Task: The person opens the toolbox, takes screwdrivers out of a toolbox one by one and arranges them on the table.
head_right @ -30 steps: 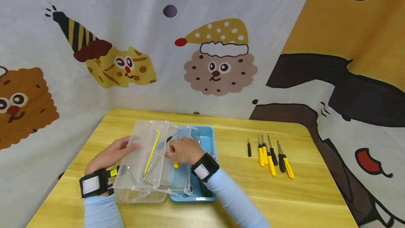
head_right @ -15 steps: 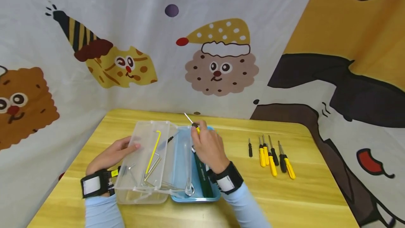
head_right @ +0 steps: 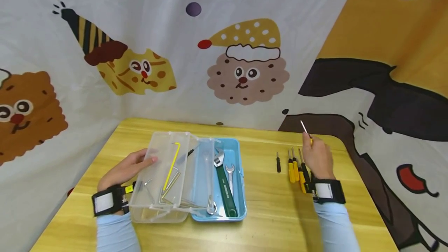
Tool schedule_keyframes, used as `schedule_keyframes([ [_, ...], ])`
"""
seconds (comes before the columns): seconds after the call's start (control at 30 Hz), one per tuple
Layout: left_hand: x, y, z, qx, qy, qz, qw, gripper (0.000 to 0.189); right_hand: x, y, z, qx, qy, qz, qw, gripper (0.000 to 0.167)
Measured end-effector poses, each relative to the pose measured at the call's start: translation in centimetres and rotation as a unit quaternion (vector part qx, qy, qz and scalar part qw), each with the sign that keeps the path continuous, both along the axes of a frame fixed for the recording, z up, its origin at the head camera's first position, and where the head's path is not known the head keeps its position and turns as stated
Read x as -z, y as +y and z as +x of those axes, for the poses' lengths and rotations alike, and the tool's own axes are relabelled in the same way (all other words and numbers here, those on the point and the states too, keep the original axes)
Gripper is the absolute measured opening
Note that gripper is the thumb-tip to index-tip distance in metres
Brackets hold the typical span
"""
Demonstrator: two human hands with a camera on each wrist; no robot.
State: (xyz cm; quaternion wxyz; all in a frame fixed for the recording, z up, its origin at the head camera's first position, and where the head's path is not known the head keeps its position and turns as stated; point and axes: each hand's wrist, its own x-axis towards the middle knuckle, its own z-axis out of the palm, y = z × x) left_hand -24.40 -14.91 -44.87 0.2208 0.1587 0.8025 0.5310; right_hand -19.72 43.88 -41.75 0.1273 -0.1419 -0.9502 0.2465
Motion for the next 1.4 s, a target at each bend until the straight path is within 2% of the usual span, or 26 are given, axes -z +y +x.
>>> schedule_keyframes([
  [0.07, 0.0, 0.0, 0.0, 0.0, 0.0, 0.001, 1.0, 0.059, 1.2, 3.1, 0.3, 0.02, -0.056, 0.033, 0.9977, 0.068],
  [0.17, 0.0, 0.0, 0.1, 0.002, 0.003, 0.001, 1.0, 0.058, 3.0, 6.7, 1.1, 0.048, -0.131, 0.063, 0.9882, 0.062],
  [0.27, 0.0, -0.1, 0.0, 0.002, 0.006, 0.0, 1.0, 0.057, 4.5, 8.8, 1.5, 0.053, -0.179, 0.092, 0.9781, 0.055],
  [0.4, 0.0, -0.1, 0.0, 0.003, 0.005, 0.005, 1.0, 0.057, 5.9, 10.3, 1.5, 0.035, -0.222, 0.105, 0.9688, 0.054],
  [0.53, 0.0, 0.0, 0.0, 0.006, 0.012, 0.01, 0.9999, 0.055, 7.0, 11.0, 1.4, 0.028, -0.253, 0.08, 0.9637, 0.045],
  [0.7, 0.1, 0.0, 0.1, 0.005, 0.015, 0.009, 0.9998, 0.055, 7.0, 11.1, 1.4, 0.008, -0.282, 0.063, 0.9572, 0.037],
  [0.77, 0.1, -0.1, 0.0, 0.003, 0.012, 0.008, 0.9999, 0.056, 6.8, 11.0, 1.1, 0.006, -0.293, 0.065, 0.9538, 0.044],
  [1.1, 0.0, -0.3, -0.2, 0.009, 0.018, 0.011, 0.9997, 0.055, 5.9, 10.7, 1.1, -0.005, -0.311, 0.073, 0.9477, 0.052],
  [1.2, 0.0, -0.3, -0.1, 0.009, 0.018, 0.01, 0.9997, 0.056, 5.3, 9.9, 1.1, -0.003, -0.281, 0.098, 0.9546, 0.053],
  [1.27, -0.1, -0.3, 0.0, 0.007, 0.018, 0.01, 0.9998, 0.056, 4.8, 9.0, 0.9, -0.009, -0.246, 0.108, 0.9632, 0.052],
  [1.4, -0.2, -0.3, 0.1, 0.01, 0.02, 0.014, 0.9997, 0.056, 3.3, 5.9, 0.3, -0.05, -0.181, 0.108, 0.9763, 0.048],
])
